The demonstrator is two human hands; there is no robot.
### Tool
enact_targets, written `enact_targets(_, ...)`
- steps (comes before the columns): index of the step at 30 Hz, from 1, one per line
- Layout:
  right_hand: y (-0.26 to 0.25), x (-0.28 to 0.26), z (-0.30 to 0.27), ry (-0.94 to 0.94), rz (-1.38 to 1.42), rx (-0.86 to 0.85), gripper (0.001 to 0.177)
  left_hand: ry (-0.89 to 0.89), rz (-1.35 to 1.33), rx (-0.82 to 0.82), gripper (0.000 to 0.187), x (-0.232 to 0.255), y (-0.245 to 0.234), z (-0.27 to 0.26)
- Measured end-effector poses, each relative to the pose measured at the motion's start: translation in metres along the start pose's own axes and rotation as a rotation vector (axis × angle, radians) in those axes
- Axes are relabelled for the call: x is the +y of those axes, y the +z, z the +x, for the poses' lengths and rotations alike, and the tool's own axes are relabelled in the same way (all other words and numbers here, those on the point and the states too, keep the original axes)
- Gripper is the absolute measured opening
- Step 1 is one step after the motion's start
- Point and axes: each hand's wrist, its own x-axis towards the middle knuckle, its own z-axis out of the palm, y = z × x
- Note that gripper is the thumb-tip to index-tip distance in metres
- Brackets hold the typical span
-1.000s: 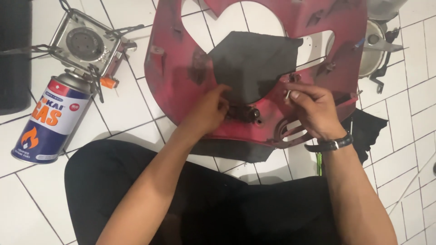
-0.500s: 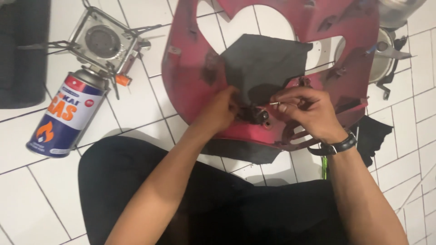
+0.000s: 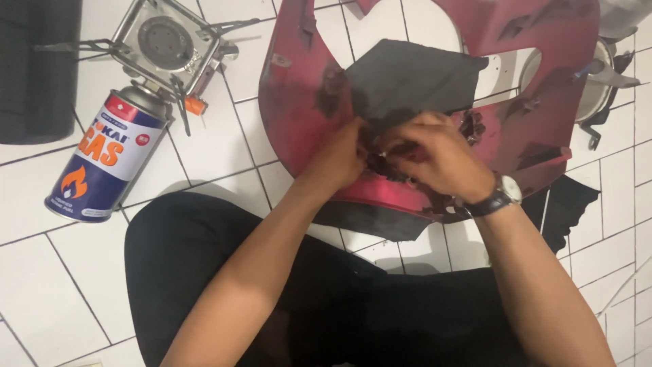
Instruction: Repairing and assembling small components onto a red motorcycle fairing piece using tools on the floor.
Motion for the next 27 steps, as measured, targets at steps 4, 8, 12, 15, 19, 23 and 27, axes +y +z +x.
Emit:
enact_targets(4, 0.010, 0.002, 0.013, -0.086, -0.290, -0.129, 0.022, -0.007, -0.040, -0.009, 0.036, 0.010, -0.005, -0.001)
enact_targets(8, 0.013, 0.007, 0.014, -0.068, -0.279, -0.174, 0.017, -0.087, -0.096, -0.022, 0.035, 0.017, -0.007, -0.003)
enact_targets(12, 0.014, 0.004, 0.015, -0.007, -0.344, -0.207, 0.020, -0.119, -0.048, -0.022, 0.037, 0.010, -0.003, -0.001)
enact_targets(15, 0.017, -0.009, 0.018, -0.080, -0.447, -0.195, 0.020, -0.078, -0.058, 0.006, 0.038, 0.003, 0.000, 0.000)
enact_targets(19, 0.027, -0.032, 0.018, 0.204, -0.349, -0.158, 0.017, -0.172, -0.086, -0.110, 0.058, 0.013, -0.004, 0.001)
enact_targets(23, 0.040, -0.032, 0.007, 0.214, -0.317, -0.002, 0.015, -0.144, 0.009, -0.220, 0.060, -0.007, 0.011, 0.007)
enact_targets(27, 0.043, -0.027, -0.002, 0.263, -0.151, 0.035, 0.017, -0.123, -0.100, -0.200, 0.051, -0.025, 0.021, 0.010)
